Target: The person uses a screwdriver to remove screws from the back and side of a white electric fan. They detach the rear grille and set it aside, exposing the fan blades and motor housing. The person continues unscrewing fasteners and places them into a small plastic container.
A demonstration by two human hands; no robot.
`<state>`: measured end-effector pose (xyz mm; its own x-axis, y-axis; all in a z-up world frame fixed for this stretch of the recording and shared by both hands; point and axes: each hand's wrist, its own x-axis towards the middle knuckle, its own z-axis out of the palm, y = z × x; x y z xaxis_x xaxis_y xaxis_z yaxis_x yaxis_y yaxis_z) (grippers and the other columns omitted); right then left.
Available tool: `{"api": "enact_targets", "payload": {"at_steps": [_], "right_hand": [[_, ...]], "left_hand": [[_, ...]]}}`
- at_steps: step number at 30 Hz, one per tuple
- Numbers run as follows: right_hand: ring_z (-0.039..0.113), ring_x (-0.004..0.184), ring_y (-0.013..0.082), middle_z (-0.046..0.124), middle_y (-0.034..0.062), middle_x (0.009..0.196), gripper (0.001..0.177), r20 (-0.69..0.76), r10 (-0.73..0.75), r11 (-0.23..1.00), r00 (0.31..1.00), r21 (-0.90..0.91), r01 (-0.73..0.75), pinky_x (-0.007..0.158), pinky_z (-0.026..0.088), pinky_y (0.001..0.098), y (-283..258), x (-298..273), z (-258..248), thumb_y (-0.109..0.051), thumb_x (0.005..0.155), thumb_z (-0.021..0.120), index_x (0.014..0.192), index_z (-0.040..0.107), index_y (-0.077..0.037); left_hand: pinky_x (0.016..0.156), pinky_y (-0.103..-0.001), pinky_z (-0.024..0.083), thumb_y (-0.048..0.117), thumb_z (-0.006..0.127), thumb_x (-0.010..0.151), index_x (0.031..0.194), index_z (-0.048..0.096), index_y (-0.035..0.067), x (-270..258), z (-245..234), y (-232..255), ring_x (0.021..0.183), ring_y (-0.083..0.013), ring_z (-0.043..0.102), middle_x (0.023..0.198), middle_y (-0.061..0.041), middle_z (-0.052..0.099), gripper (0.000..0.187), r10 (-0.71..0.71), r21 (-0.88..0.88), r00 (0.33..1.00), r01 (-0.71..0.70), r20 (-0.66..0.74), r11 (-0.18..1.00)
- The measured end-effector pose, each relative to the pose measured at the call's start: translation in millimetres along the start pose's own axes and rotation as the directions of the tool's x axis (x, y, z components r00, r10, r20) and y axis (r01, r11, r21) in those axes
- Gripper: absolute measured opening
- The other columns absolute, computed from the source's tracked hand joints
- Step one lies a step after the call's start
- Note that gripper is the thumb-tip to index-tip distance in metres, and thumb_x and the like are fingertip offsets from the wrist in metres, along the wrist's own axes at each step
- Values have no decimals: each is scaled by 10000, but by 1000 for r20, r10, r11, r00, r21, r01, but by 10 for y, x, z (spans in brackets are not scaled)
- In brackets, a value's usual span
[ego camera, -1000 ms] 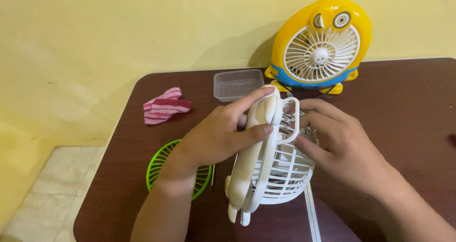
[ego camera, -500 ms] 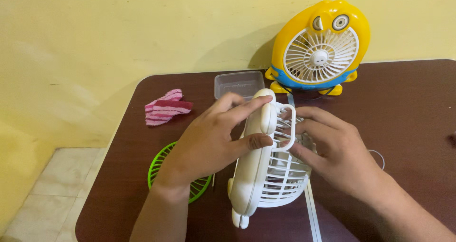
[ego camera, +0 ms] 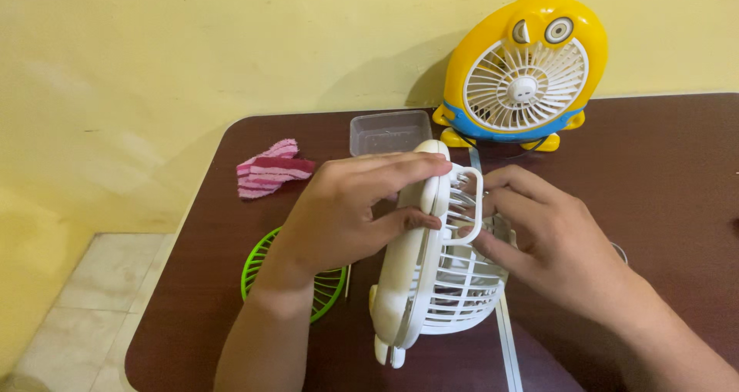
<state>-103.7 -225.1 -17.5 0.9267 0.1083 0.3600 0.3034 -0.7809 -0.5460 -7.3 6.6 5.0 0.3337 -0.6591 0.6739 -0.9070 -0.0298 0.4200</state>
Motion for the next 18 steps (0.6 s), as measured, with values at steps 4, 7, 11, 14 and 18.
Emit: {"api": "enact_targets", "payload": {"at_steps": [4,7,11,14,18], "right_hand": [[684,608,174,660,54,1121,326,5,-2,1000,1000,3,2,537,569,298,-13,6,-16,-125,736,781,1040,696,-43],[678,624,172,662,46,1109,321,11,9,1000,1000,4,-9,532,573,297,-16,17,-16,-131,741,780,1043,702,-58],[650,625,178,674,39,1107,339,13,16,1000,1000,2,-16,511,568,300,10,-1,-6,-123,728,781,1058,721,-73],[670,681,175,683,56,1093,286,-60,-93,996,994,3,93,575,558,298,49,-4,36,-102,738,790,1012,725,-56],[719,941,226,698,79,1170,281,-161,-233,970,959,38,242,776,570,315,108,-27,89,-79,765,787,1038,726,-53]], "left_hand": [[888,-311,624,218,879,817,1252,688,93,8,35,14,1042,-228,776,1193,-93,759,491,-16,51,1000,17,-18,999],[870,-296,633,219,876,825,1255,693,99,10,32,-11,1030,-210,787,1201,-87,759,482,-27,36,1000,28,-14,999],[891,-292,636,229,871,832,1265,686,95,-17,14,-48,1068,-207,783,1232,-87,756,490,-34,-31,999,35,3,999],[964,-315,617,255,854,852,1287,682,93,-30,28,-52,1152,-231,758,1264,-97,746,495,-35,-29,999,35,-10,999],[1025,-366,592,395,788,900,1370,648,111,-25,11,13,1239,-265,730,1380,-116,708,567,-141,-7,988,142,62,990]]}}
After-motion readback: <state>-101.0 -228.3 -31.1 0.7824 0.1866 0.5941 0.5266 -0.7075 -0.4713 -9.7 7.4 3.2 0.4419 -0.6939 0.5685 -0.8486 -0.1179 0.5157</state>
